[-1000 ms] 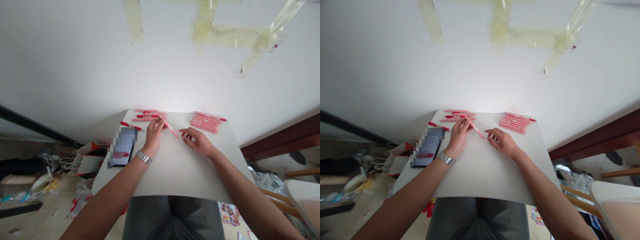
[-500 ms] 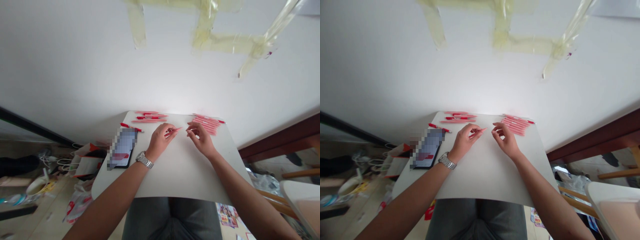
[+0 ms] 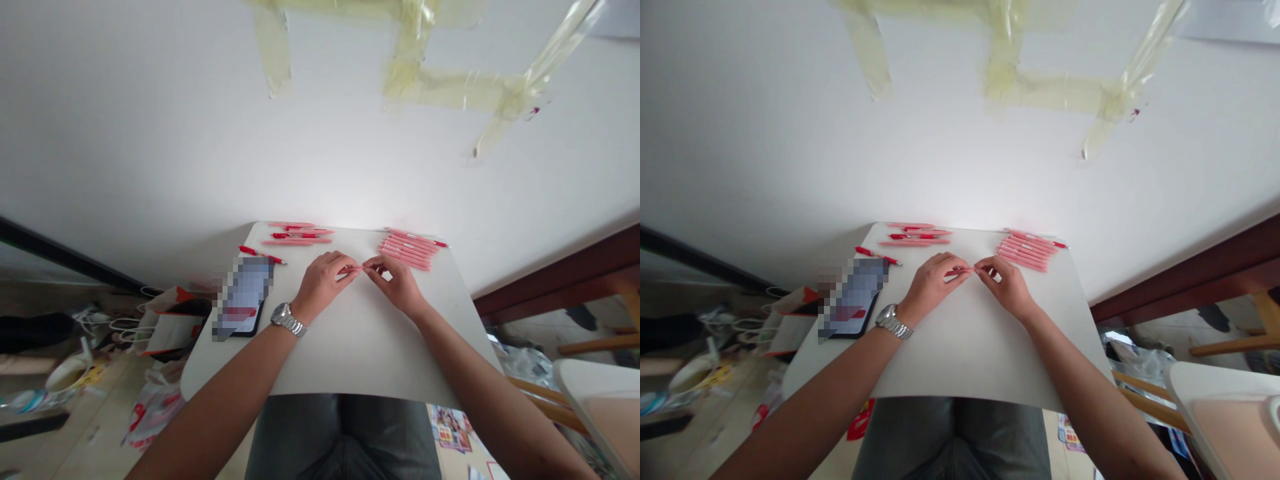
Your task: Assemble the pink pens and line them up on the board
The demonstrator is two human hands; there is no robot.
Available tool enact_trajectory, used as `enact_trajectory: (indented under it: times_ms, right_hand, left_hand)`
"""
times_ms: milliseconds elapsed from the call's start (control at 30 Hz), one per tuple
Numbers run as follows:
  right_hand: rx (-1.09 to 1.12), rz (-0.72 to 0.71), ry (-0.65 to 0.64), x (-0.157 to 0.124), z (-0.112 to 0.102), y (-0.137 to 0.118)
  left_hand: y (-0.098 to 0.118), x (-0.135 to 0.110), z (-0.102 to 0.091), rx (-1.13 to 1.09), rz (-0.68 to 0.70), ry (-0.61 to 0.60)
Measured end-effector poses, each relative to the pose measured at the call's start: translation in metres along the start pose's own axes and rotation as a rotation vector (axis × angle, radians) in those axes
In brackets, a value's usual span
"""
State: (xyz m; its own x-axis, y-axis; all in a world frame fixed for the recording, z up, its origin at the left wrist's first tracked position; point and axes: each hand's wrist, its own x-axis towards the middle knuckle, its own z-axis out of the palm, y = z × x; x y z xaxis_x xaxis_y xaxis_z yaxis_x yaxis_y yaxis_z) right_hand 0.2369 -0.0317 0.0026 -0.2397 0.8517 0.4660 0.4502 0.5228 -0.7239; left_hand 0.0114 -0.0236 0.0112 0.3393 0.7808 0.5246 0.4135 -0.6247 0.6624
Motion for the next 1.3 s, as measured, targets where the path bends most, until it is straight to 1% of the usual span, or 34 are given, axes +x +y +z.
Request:
enact_trajectory:
  times_ms: [267,433,500,667,800,900,1000,1100,1300]
  right_hand:
    - [0.056,0.031,0.06,0.003,-0.002,0.003]
    - [0.108,0.06,0.068,0.004,-0.003,0.004]
    - [0.176,0.088,0.062,0.005,-0.002,0.005]
    - [0.44,0.205,0.051,0.006,-0.002,0.003]
    - [0.544,0.277,0.086,0.007,-0.003,-0.003]
    - [0.682,0.376,0.095,0.008,-0.004,-0.007]
    - [0.857,0.484,0.039,0.008,-0.006,-0.009]
    - [0.985,0.536,-0.019,0.009,-0.007,-0.01]
    - [1.052,0.587,-0.064,0.01,-0.01,-0.01]
  left_hand:
    - [-0.004,-0.001,-0.003,0.166,-0.019,-0.007]
    - [-0.006,-0.001,-0.002,0.188,-0.014,-0.002]
    - [-0.006,-0.001,-0.001,0.186,-0.01,0.001]
    - [-0.004,0.0,-0.002,0.117,-0.016,0.017]
    - [-0.002,0.001,-0.002,0.047,-0.006,0.03]
    - [0.001,0.001,-0.002,0.002,-0.006,0.023]
    - [0.003,0.001,-0.001,-0.057,-0.023,-0.003]
    - [0.003,0.0,0.0,-0.128,-0.044,-0.034]
    - [0.005,0.0,0.002,-0.211,-0.088,-0.05]
